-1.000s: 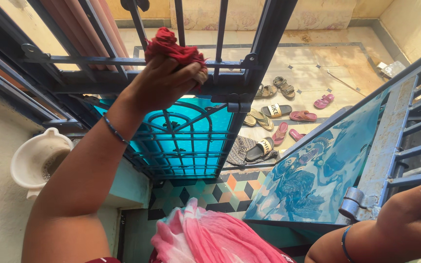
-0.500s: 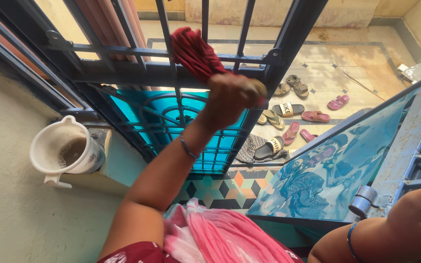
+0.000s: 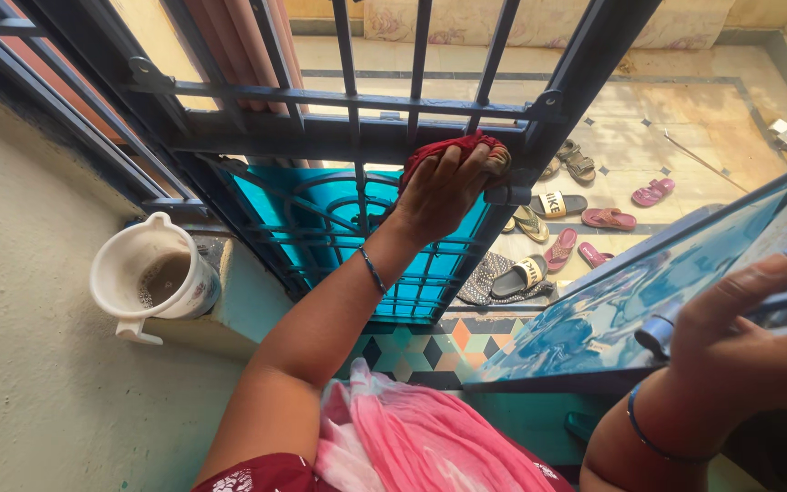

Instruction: The person wipes the bars of a metal gate using a red cloth, repeatedly dipping the cloth into a white bucket and scrubbing different sections of the grille.

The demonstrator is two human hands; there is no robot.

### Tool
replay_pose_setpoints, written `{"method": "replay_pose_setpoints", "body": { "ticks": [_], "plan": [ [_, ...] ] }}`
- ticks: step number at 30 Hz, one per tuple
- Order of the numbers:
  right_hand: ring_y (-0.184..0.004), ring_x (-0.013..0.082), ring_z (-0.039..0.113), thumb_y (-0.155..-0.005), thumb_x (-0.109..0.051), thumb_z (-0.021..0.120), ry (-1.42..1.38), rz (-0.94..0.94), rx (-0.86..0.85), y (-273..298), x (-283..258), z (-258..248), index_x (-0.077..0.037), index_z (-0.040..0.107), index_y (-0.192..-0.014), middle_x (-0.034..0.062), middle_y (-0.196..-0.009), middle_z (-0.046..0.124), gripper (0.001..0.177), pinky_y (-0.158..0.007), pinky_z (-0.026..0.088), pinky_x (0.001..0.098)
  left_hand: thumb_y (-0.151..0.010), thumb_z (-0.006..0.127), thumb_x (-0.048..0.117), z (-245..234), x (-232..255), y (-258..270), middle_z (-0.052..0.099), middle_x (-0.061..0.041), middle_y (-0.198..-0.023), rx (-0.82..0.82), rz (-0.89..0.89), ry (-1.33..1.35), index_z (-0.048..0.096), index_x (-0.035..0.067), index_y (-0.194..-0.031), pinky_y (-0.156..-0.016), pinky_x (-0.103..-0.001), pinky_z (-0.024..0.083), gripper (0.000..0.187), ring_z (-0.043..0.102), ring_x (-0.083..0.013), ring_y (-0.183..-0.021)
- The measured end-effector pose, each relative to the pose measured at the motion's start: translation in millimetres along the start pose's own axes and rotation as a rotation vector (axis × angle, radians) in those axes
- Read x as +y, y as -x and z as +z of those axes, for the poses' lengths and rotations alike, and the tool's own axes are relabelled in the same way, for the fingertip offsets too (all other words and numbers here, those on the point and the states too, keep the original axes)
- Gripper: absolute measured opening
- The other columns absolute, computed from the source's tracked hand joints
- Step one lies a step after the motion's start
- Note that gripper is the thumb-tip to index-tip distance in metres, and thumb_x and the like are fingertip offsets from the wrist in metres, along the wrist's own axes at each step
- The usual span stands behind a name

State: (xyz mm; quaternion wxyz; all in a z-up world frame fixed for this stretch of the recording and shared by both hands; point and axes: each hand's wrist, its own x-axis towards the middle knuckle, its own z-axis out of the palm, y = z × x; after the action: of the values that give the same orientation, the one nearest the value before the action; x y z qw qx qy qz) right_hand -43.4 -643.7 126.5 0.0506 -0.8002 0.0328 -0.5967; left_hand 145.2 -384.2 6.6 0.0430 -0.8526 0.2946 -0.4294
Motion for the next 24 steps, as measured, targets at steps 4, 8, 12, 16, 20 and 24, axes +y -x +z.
{"method": "replay_pose_setpoints", "body": {
  "ticks": [4,8,12,16,20,24],
  "plan": [
    [-0.124,0.0464,0.049,-0.108,-0.030,0.059,-0.014,0.099,-0.126,12.7,-6.0,-1.4,0.002,0.064,-0.122,0.0336,-0.132,0.051,0.035,-0.105,0.037,0.0622,-0.101,0.072,0.030,5.1,-4.7,12.7,0.052,0.001,-0.133,0.085,-0.013,0.015,0.068,0.018,-0.130,-0.090,-0.037,0.045,0.031,0.052,-0.0199,-0.110],
    [-0.158,0.0429,-0.001,-0.107,-0.037,0.051,0.076,-0.057,-0.150,46.8,2.5,18.0,-0.013,0.067,-0.127,0.0306,-0.168,0.018,0.034,-0.119,-0.007,0.0665,-0.097,0.077,0.015,8.4,-25.8,28.0,0.055,-0.008,-0.127,0.041,-0.070,-0.039,0.072,0.012,-0.120,-0.080,-0.033,0.050,0.024,0.053,-0.0179,-0.096],
    [-0.160,0.0426,-0.003,-0.100,-0.038,0.056,-0.056,-0.150,-0.146,63.6,-23.9,46.3,-0.018,0.071,-0.114,0.0217,-0.168,0.032,0.028,-0.116,-0.018,0.0690,-0.093,0.079,0.014,-10.9,-44.9,40.3,0.055,-0.008,-0.126,0.078,-0.124,-0.059,0.071,0.013,-0.109,-0.081,-0.036,0.055,0.018,0.055,-0.0207,-0.094],
    [-0.160,0.0464,0.014,-0.102,-0.030,0.063,-0.230,-0.132,-0.372,67.0,-60.0,54.9,-0.018,0.072,-0.106,0.0177,-0.164,0.042,0.016,-0.121,-0.013,0.0702,-0.089,0.078,0.008,-27.3,-57.7,46.1,0.055,-0.012,-0.127,0.044,-0.281,-0.120,0.073,0.009,-0.110,-0.077,-0.036,0.055,0.022,0.055,-0.0237,-0.093],
    [-0.157,0.0464,0.025,-0.095,-0.020,0.068,-0.447,-0.101,-0.521,60.8,-79.8,78.5,-0.013,0.071,-0.105,0.0201,-0.158,0.046,0.013,-0.126,0.003,0.0669,-0.089,0.078,0.009,-51.2,-77.0,54.6,0.055,-0.014,-0.127,0.011,-0.332,-0.044,0.072,0.006,-0.110,-0.078,-0.038,0.056,0.022,0.057,-0.0259,-0.094],
    [-0.155,0.0457,0.036,-0.096,-0.012,0.066,-0.633,-0.091,-0.585,52.9,-90.4,129.4,-0.001,0.067,-0.121,0.0254,-0.162,0.042,0.027,-0.130,0.030,0.0531,-0.086,0.074,0.004,-53.4,-69.3,37.9,0.053,-0.021,-0.127,-0.040,-0.435,0.082,0.068,-0.001,-0.112,-0.082,-0.040,0.059,0.027,0.059,-0.0308,-0.098]
  ]
}}
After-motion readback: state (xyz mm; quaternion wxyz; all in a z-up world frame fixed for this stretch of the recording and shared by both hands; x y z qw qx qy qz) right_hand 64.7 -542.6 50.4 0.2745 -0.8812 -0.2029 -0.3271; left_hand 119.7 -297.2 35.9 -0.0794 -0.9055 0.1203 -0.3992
